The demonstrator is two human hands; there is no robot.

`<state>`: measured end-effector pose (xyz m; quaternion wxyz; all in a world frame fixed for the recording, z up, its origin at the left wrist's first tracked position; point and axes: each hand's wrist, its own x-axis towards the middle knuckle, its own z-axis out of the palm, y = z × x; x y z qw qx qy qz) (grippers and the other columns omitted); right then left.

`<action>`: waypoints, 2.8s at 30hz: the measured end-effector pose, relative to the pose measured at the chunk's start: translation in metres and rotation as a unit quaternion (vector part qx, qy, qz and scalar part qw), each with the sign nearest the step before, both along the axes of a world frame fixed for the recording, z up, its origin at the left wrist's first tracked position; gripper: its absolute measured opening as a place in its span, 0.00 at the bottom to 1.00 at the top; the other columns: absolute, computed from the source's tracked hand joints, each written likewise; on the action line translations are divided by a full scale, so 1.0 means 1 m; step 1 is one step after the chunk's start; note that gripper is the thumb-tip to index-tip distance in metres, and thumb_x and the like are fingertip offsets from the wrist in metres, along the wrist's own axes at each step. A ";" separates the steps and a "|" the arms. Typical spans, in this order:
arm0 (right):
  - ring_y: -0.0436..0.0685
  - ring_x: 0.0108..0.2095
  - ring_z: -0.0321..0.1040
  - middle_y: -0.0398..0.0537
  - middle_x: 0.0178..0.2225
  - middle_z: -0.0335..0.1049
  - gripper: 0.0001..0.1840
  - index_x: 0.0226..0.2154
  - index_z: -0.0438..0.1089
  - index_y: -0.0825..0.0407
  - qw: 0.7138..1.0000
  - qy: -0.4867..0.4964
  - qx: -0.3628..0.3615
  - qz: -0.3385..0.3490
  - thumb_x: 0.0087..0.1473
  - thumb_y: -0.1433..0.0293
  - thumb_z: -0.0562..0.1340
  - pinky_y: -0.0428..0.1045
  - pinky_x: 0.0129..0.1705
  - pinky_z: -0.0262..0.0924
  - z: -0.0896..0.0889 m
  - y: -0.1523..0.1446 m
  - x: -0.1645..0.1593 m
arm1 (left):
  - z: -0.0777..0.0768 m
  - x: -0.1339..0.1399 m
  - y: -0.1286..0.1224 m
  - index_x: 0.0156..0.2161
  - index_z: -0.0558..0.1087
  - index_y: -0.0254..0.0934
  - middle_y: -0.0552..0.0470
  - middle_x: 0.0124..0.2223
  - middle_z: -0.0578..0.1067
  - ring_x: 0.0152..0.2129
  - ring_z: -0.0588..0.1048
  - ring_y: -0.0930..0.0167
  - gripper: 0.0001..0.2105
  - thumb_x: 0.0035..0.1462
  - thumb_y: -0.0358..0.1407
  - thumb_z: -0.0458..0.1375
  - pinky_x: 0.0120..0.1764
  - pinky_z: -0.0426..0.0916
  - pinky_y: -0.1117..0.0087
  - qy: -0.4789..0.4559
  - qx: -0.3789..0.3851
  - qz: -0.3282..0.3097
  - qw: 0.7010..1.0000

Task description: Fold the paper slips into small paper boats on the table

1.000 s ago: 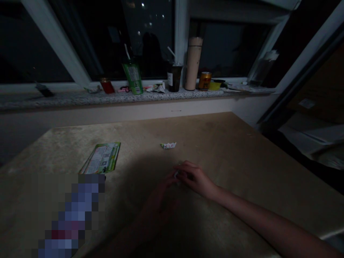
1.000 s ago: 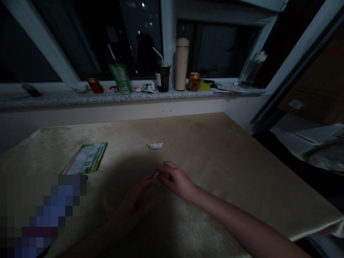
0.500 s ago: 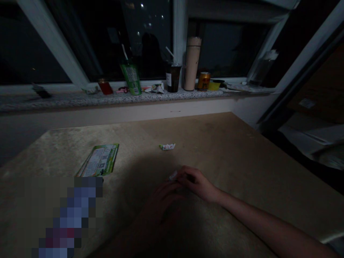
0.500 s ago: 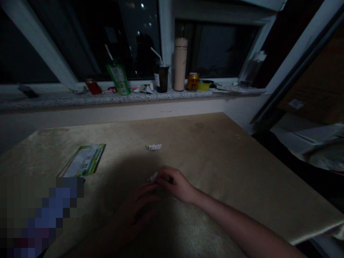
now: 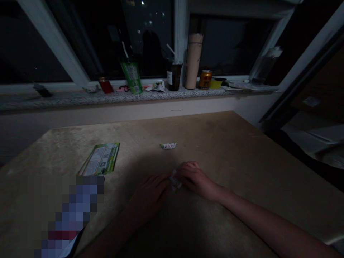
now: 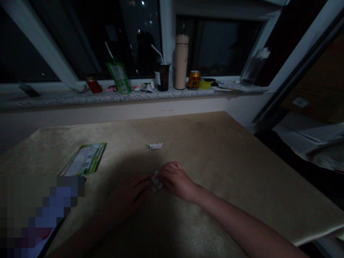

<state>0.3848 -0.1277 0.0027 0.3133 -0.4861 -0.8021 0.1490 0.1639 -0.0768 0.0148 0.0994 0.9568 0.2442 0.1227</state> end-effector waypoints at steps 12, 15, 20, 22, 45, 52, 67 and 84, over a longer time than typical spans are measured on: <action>0.57 0.49 0.60 0.49 0.44 0.68 0.17 0.46 0.69 0.49 0.998 -0.058 0.026 0.017 0.54 0.63 0.64 0.55 0.53 0.46 0.003 -0.003 0.013 | -0.004 0.002 0.003 0.53 0.66 0.40 0.52 0.52 0.72 0.47 0.68 0.67 0.14 0.62 0.30 0.51 0.50 0.61 0.62 0.018 0.022 0.001 1.000; 0.55 0.47 0.61 0.47 0.40 0.70 0.13 0.44 0.70 0.49 0.996 -0.080 0.043 0.019 0.56 0.63 0.62 0.54 0.53 0.47 0.001 0.000 0.016 | -0.001 0.002 0.003 0.53 0.66 0.41 0.52 0.51 0.72 0.47 0.68 0.67 0.15 0.62 0.30 0.51 0.50 0.60 0.62 0.021 0.028 -0.002 0.999; 0.54 0.46 0.62 0.46 0.40 0.71 0.11 0.42 0.70 0.51 0.979 -0.167 0.110 0.029 0.61 0.64 0.56 0.54 0.55 0.47 -0.001 0.003 0.016 | -0.002 0.004 0.006 0.51 0.67 0.40 0.51 0.50 0.72 0.46 0.69 0.66 0.13 0.62 0.30 0.53 0.50 0.61 0.63 0.032 0.041 -0.011 0.999; 0.55 0.45 0.62 0.45 0.39 0.71 0.10 0.40 0.70 0.51 0.964 -0.222 0.144 0.041 0.62 0.66 0.55 0.55 0.56 0.46 0.001 0.003 0.015 | -0.002 0.005 0.009 0.50 0.68 0.39 0.51 0.48 0.73 0.45 0.70 0.67 0.11 0.62 0.29 0.53 0.48 0.63 0.63 0.049 0.058 -0.028 0.997; 0.54 0.33 0.61 0.46 0.30 0.69 0.10 0.32 0.70 0.53 0.929 -0.297 0.209 0.068 0.62 0.72 0.54 0.51 0.39 0.55 -0.004 -0.002 0.009 | -0.004 0.012 0.022 0.51 0.67 0.37 0.46 0.49 0.73 0.42 0.74 0.66 0.13 0.63 0.25 0.50 0.42 0.68 0.67 0.101 0.098 -0.101 0.985; 0.53 0.34 0.62 0.47 0.31 0.68 0.11 0.35 0.70 0.53 0.974 -0.176 0.138 0.031 0.62 0.70 0.54 0.49 0.40 0.55 -0.005 0.003 0.008 | -0.008 0.015 0.024 0.49 0.68 0.36 0.46 0.52 0.68 0.45 0.71 0.67 0.10 0.64 0.32 0.50 0.48 0.66 0.67 0.032 0.037 -0.021 0.999; 0.58 0.41 0.60 0.48 0.35 0.66 0.07 0.34 0.67 0.53 0.966 -0.217 0.060 -0.130 0.61 0.70 0.54 0.56 0.50 0.47 -0.015 0.009 -0.008 | -0.004 0.021 0.023 0.40 0.73 0.38 0.49 0.48 0.67 0.47 0.65 0.64 0.08 0.63 0.34 0.51 0.49 0.60 0.58 -0.003 -0.016 0.074 0.997; 0.62 0.37 0.63 0.55 0.32 0.70 0.07 0.32 0.71 0.58 0.912 -0.379 0.048 -0.149 0.56 0.71 0.59 0.56 0.43 0.53 -0.001 0.018 -0.031 | -0.005 0.035 0.006 0.40 0.71 0.33 0.44 0.44 0.72 0.42 0.69 0.60 0.11 0.65 0.32 0.46 0.46 0.59 0.54 0.039 0.051 0.139 0.988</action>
